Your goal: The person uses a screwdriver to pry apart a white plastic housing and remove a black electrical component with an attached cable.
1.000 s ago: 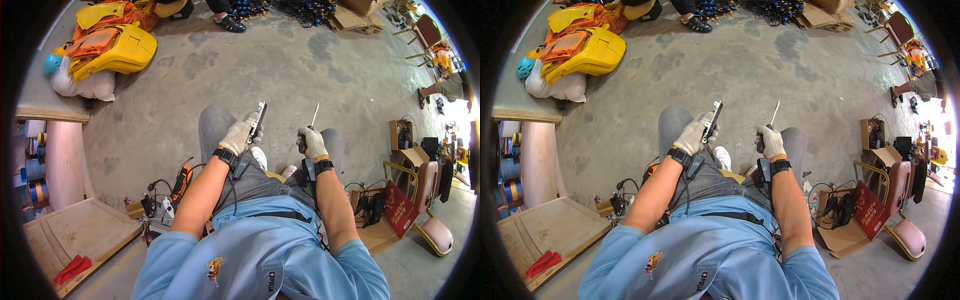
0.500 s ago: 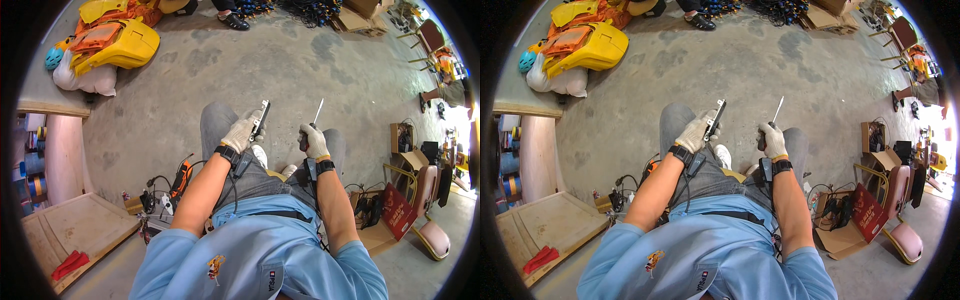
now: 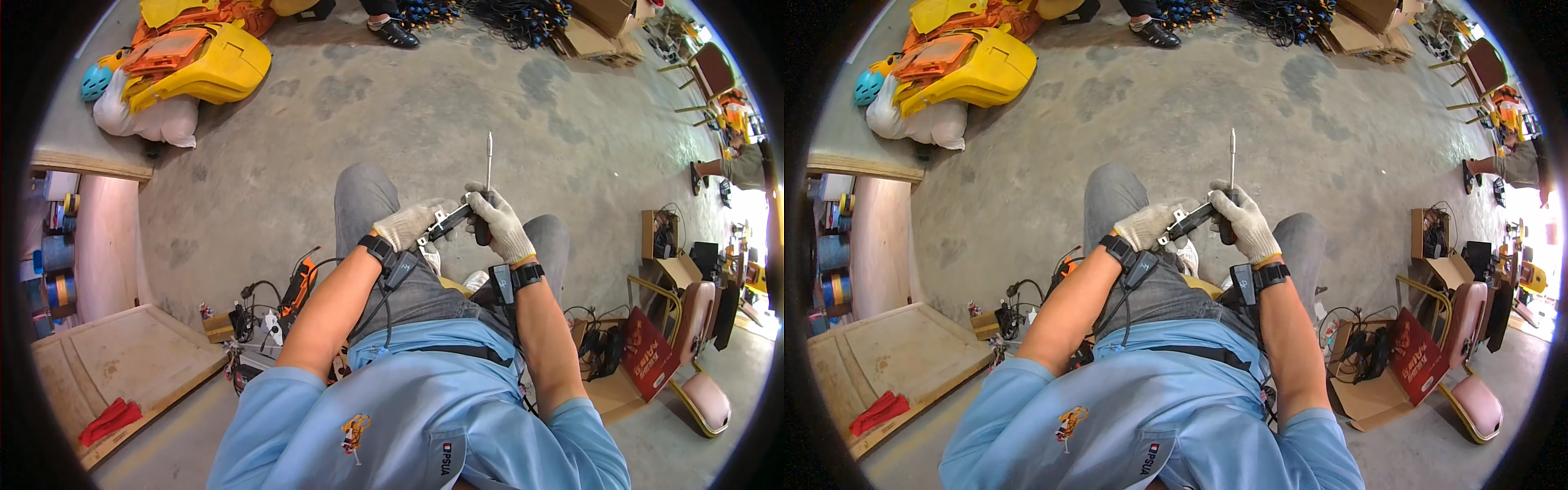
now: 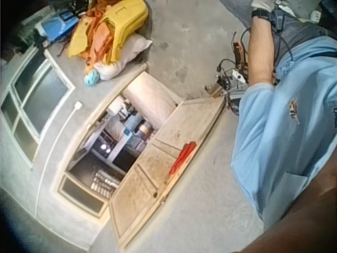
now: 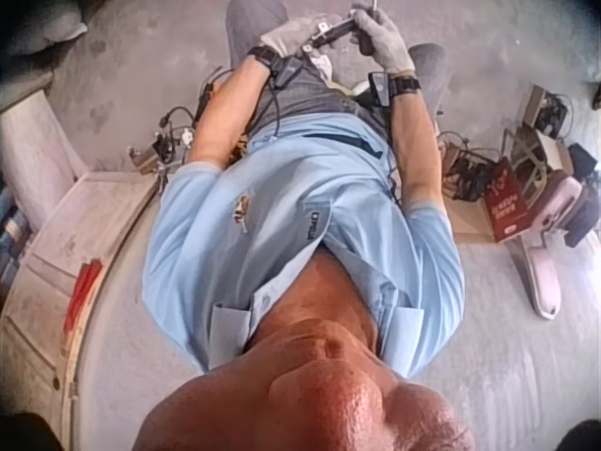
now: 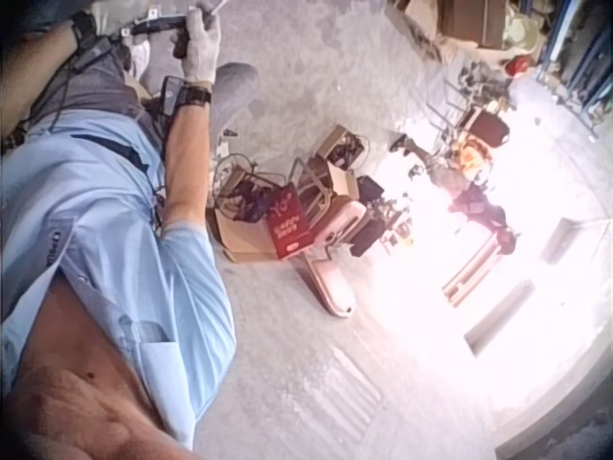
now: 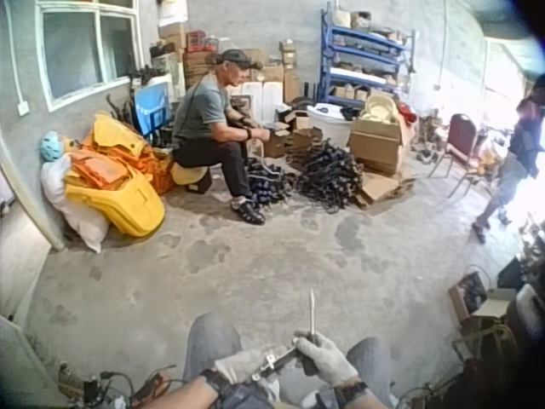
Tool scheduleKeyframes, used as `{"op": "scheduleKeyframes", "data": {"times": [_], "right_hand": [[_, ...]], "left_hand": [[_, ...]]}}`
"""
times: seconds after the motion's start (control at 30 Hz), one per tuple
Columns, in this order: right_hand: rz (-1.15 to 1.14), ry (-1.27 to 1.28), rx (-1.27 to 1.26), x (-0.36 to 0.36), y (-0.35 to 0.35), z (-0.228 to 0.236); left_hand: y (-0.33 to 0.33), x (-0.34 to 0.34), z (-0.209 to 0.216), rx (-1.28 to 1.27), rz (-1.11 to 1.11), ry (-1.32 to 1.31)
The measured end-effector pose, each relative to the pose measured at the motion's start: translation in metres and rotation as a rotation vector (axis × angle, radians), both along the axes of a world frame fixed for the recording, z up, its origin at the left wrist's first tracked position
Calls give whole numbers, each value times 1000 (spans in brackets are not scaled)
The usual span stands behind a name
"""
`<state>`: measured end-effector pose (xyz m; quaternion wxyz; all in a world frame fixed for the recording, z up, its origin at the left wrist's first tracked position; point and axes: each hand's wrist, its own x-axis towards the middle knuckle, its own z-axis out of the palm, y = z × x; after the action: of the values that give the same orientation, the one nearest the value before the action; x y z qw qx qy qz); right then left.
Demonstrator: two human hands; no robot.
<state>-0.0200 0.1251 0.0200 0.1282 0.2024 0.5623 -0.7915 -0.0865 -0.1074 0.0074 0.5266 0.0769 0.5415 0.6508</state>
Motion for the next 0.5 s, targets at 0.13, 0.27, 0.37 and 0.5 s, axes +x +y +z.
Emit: {"op": "scheduleKeyframes", "data": {"times": [0.13,0.27,0.37,0.5], "right_hand": [[13,-43,-31,5,6,-5],[4,-98,-41,9,13,-15],[-19,-105,-53,11,17,-22],[-140,-198,-69,13,18,-26]], "left_hand": [[-3,2,6,33,31,-75],[1,-3,-11,117,76,-172],[4,-3,-10,71,173,-252],[6,-1,1,169,287,-285]]}}
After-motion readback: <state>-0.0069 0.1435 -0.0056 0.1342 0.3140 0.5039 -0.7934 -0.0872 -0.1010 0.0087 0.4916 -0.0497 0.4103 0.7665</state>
